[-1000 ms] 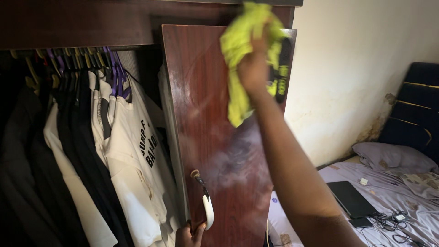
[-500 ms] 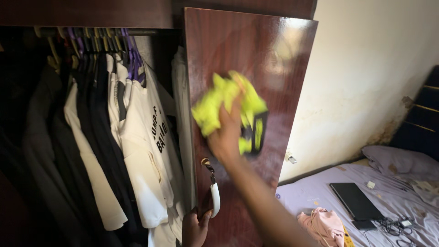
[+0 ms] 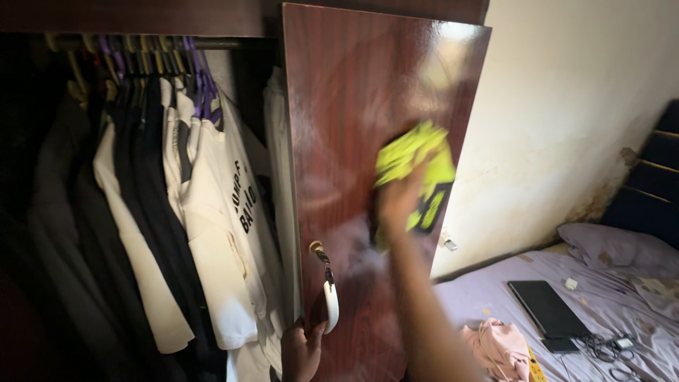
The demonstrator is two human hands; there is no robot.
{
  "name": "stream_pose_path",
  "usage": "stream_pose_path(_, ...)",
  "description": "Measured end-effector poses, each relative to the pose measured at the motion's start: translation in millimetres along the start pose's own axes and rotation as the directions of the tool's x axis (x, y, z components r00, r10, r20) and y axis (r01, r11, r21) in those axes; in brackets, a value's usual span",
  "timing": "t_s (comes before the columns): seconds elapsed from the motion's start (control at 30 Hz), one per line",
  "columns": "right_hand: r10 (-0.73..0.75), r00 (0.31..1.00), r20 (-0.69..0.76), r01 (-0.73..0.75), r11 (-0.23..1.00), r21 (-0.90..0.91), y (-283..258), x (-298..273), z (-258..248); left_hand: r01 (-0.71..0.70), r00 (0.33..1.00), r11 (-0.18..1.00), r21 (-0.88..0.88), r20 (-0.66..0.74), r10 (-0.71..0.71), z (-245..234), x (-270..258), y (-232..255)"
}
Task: The person wipes the exterior of a wooden wardrobe door with a yellow cloth. They open the door to reveal hanging clothes and continue wiping the door surface and handle area.
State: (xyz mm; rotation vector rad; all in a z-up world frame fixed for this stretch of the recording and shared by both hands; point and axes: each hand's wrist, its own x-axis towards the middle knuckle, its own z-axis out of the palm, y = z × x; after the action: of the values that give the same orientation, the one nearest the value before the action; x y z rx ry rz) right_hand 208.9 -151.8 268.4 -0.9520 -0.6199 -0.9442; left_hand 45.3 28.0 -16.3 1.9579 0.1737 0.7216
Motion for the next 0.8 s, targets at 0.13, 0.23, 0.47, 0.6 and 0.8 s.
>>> stream_pose_path(0.13, -0.190, 0.923, 0.334, 0.351, 0.768, -0.536, -41, -43, 63, -0.085, 0.996, 0.996, 0.007, 0.032, 0.084, -4, -1, 3)
stream_pose_path(0.23, -0.348, 0.757, 0.553, 0.613, 0.672, -0.416, -45, 34, 77, 0.043, 0.996, 0.997, 0.062, 0.069, -0.047, -2, 0, 7)
stream_pose_path(0.47, -0.259, 0.922, 0.287, 0.383, 0.713, -0.588, -28, 79, 16, 0.003, 0.994, 1.000, 0.006, 0.110, -0.004, -8, -4, 10)
stream_pose_path(0.6, 0.268, 0.962, 0.056, -0.270, 0.891, 0.364, -41, -45, 42, -0.027, 0.995, 1.000, -0.004, 0.091, 0.027, -11, -8, 15)
stream_pose_path(0.8, -0.430, 0.726, 0.536, 0.664, 0.640, -0.386, -74, -12, 79, 0.033, 0.995, 0.999, 0.037, 0.098, -0.037, -3, -9, 4)
